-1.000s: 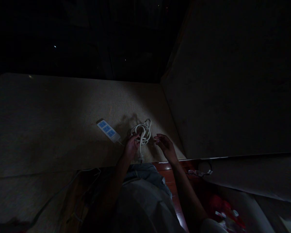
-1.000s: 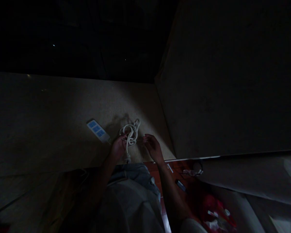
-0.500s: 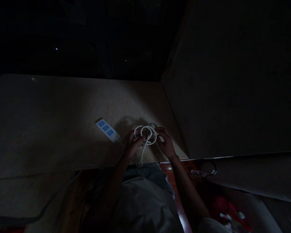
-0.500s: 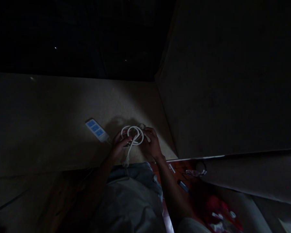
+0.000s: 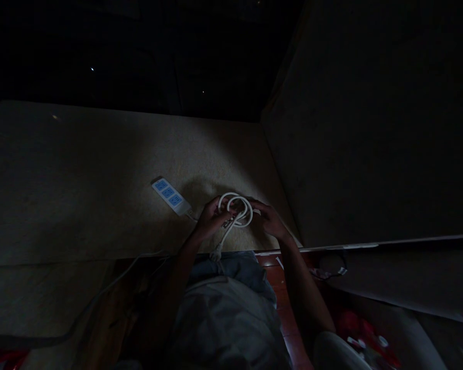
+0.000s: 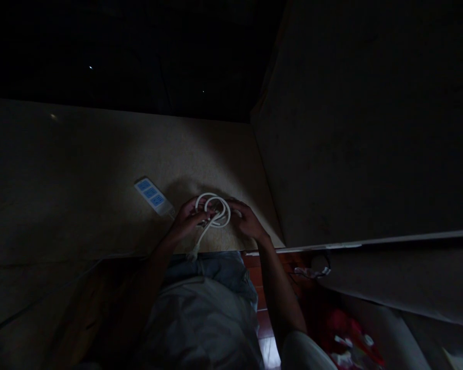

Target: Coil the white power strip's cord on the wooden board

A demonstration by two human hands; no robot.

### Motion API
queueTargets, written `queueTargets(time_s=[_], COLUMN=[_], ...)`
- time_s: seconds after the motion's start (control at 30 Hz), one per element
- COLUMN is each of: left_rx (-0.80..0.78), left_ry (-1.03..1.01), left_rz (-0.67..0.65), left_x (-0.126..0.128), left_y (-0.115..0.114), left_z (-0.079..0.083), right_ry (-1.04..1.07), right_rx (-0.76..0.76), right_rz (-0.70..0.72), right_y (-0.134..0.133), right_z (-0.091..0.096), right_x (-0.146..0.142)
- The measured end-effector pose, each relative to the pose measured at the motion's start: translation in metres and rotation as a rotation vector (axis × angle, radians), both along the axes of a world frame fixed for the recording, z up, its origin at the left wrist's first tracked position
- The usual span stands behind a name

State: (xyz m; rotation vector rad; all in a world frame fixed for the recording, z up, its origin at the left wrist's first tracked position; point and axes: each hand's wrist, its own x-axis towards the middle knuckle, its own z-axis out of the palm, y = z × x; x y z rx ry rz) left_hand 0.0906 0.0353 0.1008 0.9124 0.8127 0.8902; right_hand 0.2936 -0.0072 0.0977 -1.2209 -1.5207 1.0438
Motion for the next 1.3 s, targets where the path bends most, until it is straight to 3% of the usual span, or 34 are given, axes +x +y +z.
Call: queueTargets(time_s=[0.1, 0.23, 0.5, 0.63, 0.87, 1.0, 1.13, 1.3], left_rx=[0.08, 0.162, 0.322, 0.277, 0.064, -0.025, -0.09, -0.108], left_ry=[0.037, 0.106, 0.163, 0.147, 0.011, -0.025, -0.047, -0.137], left_rz=[-0.06, -0.145, -0.085, -0.027, 0.159, 0.208, 0.213, 0.256], left_x=[-0.005, -0.011, -0.022, -0.029, -0.038, -0.038, -0.035, -0.034], left_y=[0.003, 0.005, -0.006, -0.01, -0.015, -0.014, -0.012, -0.008], left_z=[0.004, 0.009, 0.012, 0.011, -0.008, -0.009, -0.007, -0.014], right_ry=[0.0, -0.069, -0.231, -0.199, 0.048, 0.16, 0.244, 0.201], right_rx=[-0.077, -0.058, 0.071, 0.042, -0.188, -0.253, -0.259, -0.233], right_rz=[0.07, 0.161, 0.331, 0.228, -0.121, -0.248, -0.348, -0.364], right_y=[0.003, 0.009, 0.018, 0.019, 0.014, 0.011, 0.012, 0.014], right_z=[0.007, 0.017, 0.022, 0.015, -0.007, -0.018, -0.027, -0.032], right_x=[0.005, 0.01, 0.003, -0.002, -0.006, -0.008, -0.011, -0.008])
